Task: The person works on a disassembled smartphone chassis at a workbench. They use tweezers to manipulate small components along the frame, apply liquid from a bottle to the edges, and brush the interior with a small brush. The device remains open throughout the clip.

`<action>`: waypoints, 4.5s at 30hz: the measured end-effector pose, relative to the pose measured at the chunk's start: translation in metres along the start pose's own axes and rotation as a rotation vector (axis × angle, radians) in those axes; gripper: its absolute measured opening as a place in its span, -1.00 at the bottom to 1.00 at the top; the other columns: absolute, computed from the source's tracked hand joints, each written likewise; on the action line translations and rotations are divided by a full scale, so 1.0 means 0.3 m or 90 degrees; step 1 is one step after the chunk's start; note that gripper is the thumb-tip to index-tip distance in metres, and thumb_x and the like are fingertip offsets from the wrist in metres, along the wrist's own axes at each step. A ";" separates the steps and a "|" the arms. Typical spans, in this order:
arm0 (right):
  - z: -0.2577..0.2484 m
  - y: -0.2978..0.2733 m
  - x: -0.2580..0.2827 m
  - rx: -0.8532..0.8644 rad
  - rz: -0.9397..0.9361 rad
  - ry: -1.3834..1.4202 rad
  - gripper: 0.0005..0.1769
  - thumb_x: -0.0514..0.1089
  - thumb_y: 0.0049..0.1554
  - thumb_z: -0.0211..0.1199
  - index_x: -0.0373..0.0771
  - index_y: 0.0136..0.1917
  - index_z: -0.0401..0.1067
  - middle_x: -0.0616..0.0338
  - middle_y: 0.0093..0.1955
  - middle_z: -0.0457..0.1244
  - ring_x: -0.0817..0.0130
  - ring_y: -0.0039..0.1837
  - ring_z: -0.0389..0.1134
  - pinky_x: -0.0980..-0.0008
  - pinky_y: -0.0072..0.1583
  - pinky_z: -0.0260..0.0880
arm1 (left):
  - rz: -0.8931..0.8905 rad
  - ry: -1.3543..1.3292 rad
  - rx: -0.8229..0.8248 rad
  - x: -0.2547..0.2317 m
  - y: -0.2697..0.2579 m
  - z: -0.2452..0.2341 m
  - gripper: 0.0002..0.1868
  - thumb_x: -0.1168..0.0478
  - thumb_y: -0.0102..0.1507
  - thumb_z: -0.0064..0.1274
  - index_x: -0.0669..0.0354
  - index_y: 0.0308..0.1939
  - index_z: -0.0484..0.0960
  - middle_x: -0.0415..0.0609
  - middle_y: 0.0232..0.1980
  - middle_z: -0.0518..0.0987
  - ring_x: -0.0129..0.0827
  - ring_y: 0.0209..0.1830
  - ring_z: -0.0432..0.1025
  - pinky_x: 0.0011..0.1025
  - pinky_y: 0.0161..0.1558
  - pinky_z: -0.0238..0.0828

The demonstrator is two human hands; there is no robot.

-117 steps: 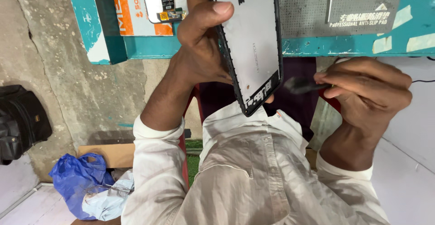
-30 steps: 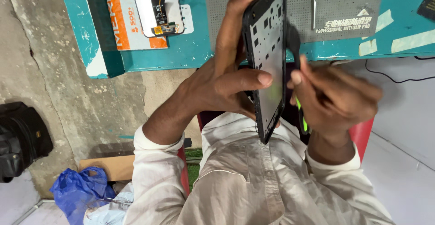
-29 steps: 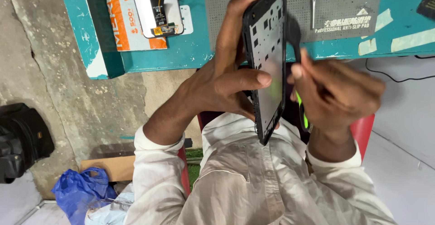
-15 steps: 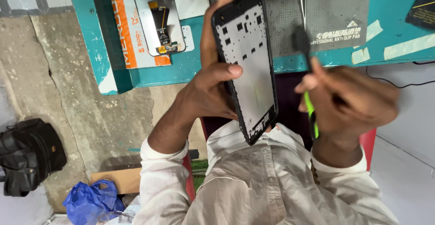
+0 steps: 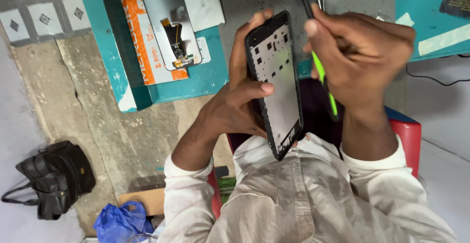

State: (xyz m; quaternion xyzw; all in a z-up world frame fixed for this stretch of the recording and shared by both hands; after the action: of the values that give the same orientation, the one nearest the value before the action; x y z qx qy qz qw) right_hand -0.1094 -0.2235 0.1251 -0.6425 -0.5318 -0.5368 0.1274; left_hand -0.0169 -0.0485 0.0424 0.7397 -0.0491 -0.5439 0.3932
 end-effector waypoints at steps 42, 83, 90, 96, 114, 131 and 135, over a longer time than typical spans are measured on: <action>-0.109 0.062 -0.133 0.096 -0.288 -0.082 -0.61 -0.72 0.07 0.17 -0.48 0.06 0.59 -0.06 -0.10 0.37 0.31 -0.13 0.41 0.54 -0.12 0.43 | 0.029 -0.116 -0.098 -0.054 0.039 0.000 0.32 -0.17 -0.28 0.66 -0.33 0.43 0.15 0.35 0.64 -0.18 0.33 0.68 -0.18 0.24 0.52 -0.07; 0.014 -0.355 -0.171 0.108 0.263 0.600 -0.84 -0.44 0.11 0.44 -0.57 -0.08 0.49 0.05 -0.36 0.25 0.54 -0.43 0.12 0.53 -0.35 -0.06 | 0.117 0.098 -0.142 -0.011 -0.120 -0.034 0.20 0.16 -0.02 0.65 -0.38 0.56 0.20 0.12 0.63 -0.41 0.13 0.69 -0.18 -0.01 0.49 0.20; 0.022 -0.359 -0.170 0.094 0.297 0.624 -0.88 -0.48 0.10 0.39 -0.60 -0.11 0.49 -0.03 -0.35 0.26 0.51 -0.45 0.13 0.53 -0.37 -0.03 | 0.111 0.094 -0.123 0.001 -0.106 -0.045 0.20 0.16 -0.03 0.65 -0.41 0.56 0.20 0.16 0.63 -0.45 0.17 0.69 -0.12 -0.04 0.48 0.28; 0.029 -0.358 -0.169 0.089 0.291 0.621 -0.89 -0.48 0.11 0.38 -0.61 -0.09 0.49 -0.03 -0.35 0.27 0.49 -0.46 0.16 0.53 -0.36 0.01 | 0.055 0.100 -0.101 -0.037 -0.106 -0.052 0.19 0.12 0.04 0.64 -0.49 0.58 0.16 0.20 0.68 -0.52 0.11 0.70 -0.14 -0.15 0.52 0.23; 0.048 -0.347 -0.180 0.094 0.269 0.608 -0.85 -0.45 0.12 0.38 -0.61 -0.04 0.50 -0.02 -0.36 0.29 0.48 -0.46 0.17 0.54 -0.34 0.02 | 0.037 0.194 -0.047 -0.055 -0.101 -0.077 0.13 0.05 0.07 0.54 -0.41 0.59 0.12 0.36 0.69 -0.42 0.29 0.65 -0.28 -0.08 0.54 -0.01; 0.049 -0.371 -0.192 0.072 0.278 0.597 -0.85 -0.43 0.15 0.41 -0.61 -0.04 0.51 -0.08 -0.27 0.34 0.48 -0.43 0.21 0.56 -0.33 0.11 | 0.021 0.177 -0.029 -0.056 -0.104 -0.069 0.12 -0.01 0.08 0.53 -0.41 0.60 0.15 0.31 0.69 -0.57 0.25 0.64 -0.41 -0.10 0.59 -0.03; 0.054 -0.365 -0.192 0.080 0.268 0.604 -0.84 -0.43 0.15 0.40 -0.59 -0.01 0.51 -0.04 -0.31 0.32 0.49 -0.44 0.19 0.56 -0.34 0.09 | 0.041 0.195 -0.034 -0.046 -0.098 -0.069 0.11 -0.07 0.07 0.52 -0.37 0.59 0.16 0.33 0.69 -0.54 0.30 0.67 -0.42 -0.06 0.58 -0.07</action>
State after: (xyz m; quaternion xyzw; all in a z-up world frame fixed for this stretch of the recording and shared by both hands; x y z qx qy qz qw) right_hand -0.1818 -0.1990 0.0266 -0.4129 -0.3062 -0.6986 0.4977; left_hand -0.0154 -0.0106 0.0363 0.8014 0.0023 -0.4128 0.4328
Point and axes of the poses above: each hand's wrist, its own y-axis towards the middle knuckle, its own z-axis out of the palm, x = y × z, the point moved 1 cm from there along y, towards the middle knuckle
